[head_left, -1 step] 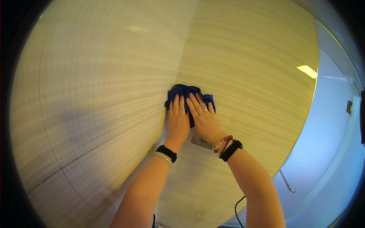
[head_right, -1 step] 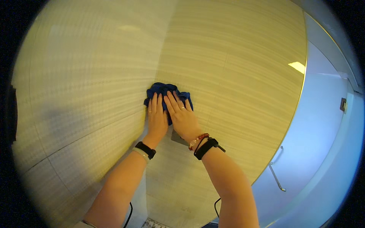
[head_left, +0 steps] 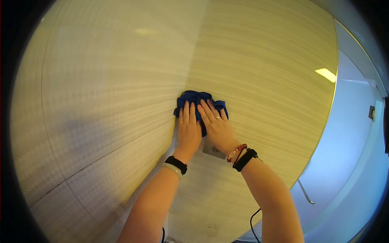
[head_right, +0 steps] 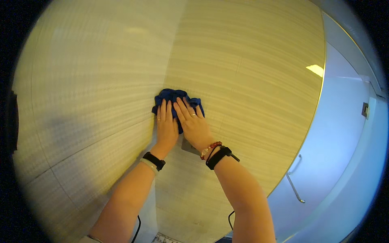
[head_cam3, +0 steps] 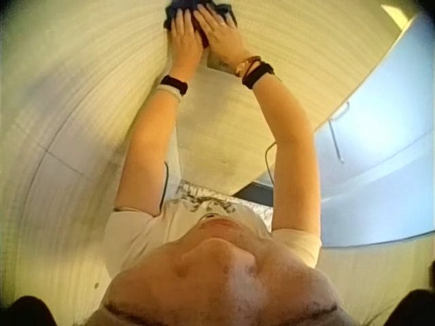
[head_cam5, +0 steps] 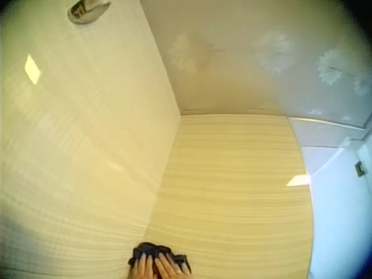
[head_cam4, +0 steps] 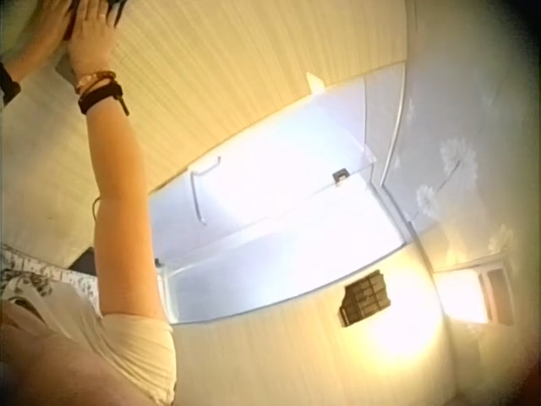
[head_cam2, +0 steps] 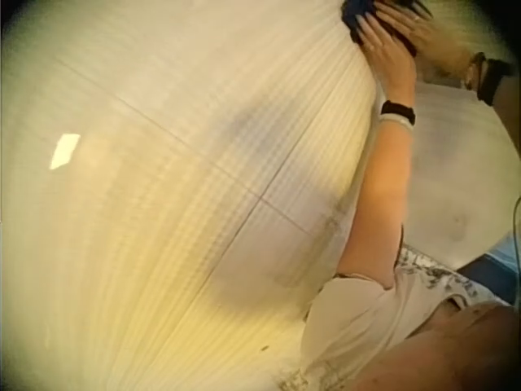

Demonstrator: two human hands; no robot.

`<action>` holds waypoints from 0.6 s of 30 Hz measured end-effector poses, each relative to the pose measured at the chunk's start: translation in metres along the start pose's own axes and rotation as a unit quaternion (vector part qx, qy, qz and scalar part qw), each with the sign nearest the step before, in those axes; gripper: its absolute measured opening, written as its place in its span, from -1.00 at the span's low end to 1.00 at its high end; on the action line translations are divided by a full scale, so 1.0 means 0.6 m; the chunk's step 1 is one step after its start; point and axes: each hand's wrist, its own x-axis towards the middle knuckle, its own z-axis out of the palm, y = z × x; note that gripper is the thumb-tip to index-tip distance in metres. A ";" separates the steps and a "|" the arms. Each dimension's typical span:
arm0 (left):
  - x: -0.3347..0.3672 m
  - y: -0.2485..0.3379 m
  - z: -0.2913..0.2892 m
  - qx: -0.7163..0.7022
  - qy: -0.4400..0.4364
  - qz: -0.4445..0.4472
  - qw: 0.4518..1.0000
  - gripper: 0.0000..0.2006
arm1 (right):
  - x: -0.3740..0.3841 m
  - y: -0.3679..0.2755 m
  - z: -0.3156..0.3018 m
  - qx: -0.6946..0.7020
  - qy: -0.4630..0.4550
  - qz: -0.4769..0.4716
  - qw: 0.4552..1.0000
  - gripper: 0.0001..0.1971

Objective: The recorder is using a blue cloth to wipe and clean a tiled bathroom wall.

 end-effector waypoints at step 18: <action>0.018 -0.036 0.083 -0.039 0.139 0.095 0.985 -0.48 | -0.012 0.066 0.032 -0.182 0.102 0.023 0.978 -0.44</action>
